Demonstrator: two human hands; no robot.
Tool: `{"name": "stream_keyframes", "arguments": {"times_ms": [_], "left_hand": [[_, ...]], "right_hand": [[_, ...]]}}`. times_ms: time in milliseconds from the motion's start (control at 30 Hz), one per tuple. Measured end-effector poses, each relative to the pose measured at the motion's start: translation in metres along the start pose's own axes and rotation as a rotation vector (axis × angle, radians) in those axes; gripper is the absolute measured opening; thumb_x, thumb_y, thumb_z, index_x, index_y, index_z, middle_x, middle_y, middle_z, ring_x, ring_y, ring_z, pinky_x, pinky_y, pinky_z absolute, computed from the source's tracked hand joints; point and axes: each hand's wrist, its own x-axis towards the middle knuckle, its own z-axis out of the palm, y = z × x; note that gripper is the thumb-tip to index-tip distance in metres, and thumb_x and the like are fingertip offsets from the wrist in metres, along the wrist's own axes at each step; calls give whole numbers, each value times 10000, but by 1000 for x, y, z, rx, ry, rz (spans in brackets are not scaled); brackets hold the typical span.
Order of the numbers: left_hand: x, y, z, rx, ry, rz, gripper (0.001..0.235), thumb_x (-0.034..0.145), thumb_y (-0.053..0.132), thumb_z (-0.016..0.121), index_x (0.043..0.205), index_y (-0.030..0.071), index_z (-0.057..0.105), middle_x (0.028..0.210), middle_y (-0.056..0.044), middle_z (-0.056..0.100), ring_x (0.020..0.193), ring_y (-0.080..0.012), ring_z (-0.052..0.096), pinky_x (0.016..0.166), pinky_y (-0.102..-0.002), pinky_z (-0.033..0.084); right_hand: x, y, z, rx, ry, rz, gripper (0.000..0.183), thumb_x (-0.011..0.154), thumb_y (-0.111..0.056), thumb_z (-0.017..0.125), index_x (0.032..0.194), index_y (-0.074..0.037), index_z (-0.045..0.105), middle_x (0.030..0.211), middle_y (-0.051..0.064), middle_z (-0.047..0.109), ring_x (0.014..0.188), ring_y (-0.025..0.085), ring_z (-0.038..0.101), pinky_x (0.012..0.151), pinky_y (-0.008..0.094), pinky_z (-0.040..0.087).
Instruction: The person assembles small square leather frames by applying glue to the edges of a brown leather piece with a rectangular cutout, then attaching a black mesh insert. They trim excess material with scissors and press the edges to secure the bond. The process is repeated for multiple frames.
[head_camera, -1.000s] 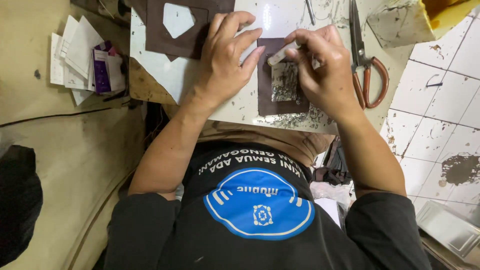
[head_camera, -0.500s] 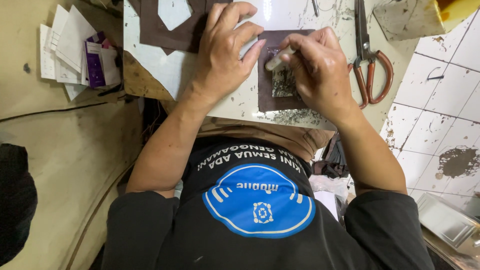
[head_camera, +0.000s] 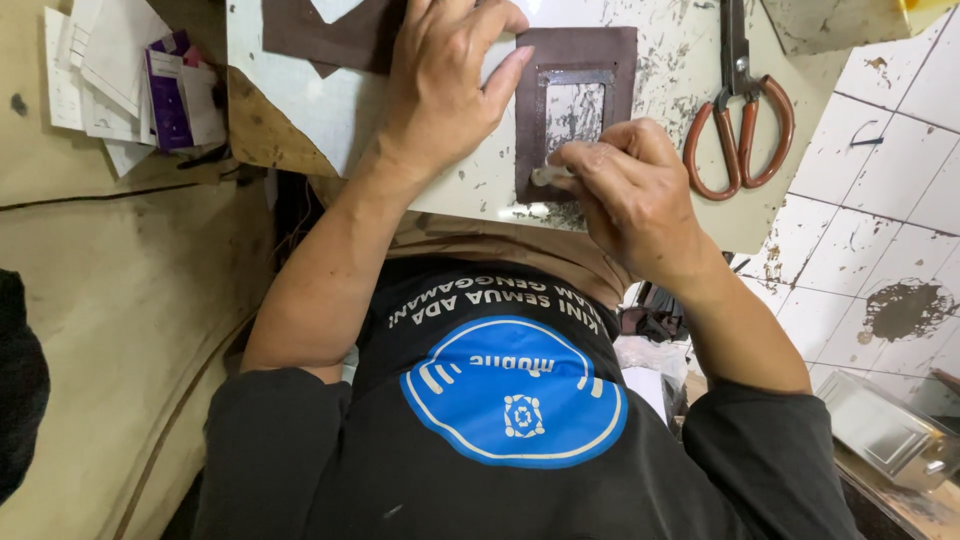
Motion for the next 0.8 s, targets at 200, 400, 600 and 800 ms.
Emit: {"name": "stream_keyframes", "arguments": {"times_ms": [200,400,600,800], "left_hand": [[2,-1,5,-18,-6,-24,232,915,160,823,968,142,598,924,-14,644,886,-227,580,845,-380,403],[5,13,3,-63,-15,66,129,969,17,753,1021,71,648,1128,-117,695,1127,-302,641,1054,-431,487],[27,102,-95,-654,-254,332,161,1044,-136,640,1100,-46,519,911,-155,607,723,-203,613,618,-261,588],[75,131,-106,-593,-360,501,250,991,-93,682,1034,18,462,845,-100,634,637,-236,591,612,-370,422]], "right_hand": [[-21,-3,-33,241,-111,137,179,1040,-83,654,1189,16,664,1051,105,745,891,264,545,782,383,454],[-45,-19,-77,492,320,212,128,1048,10,581,1165,61,592,1022,190,713,913,335,784,819,342,540],[-69,1,-90,485,579,54,127,1059,-87,614,1097,29,580,889,124,658,802,276,758,650,254,521],[-68,2,-94,494,761,-35,122,1060,-135,639,1056,-30,578,847,94,625,696,215,673,613,266,552]]}}
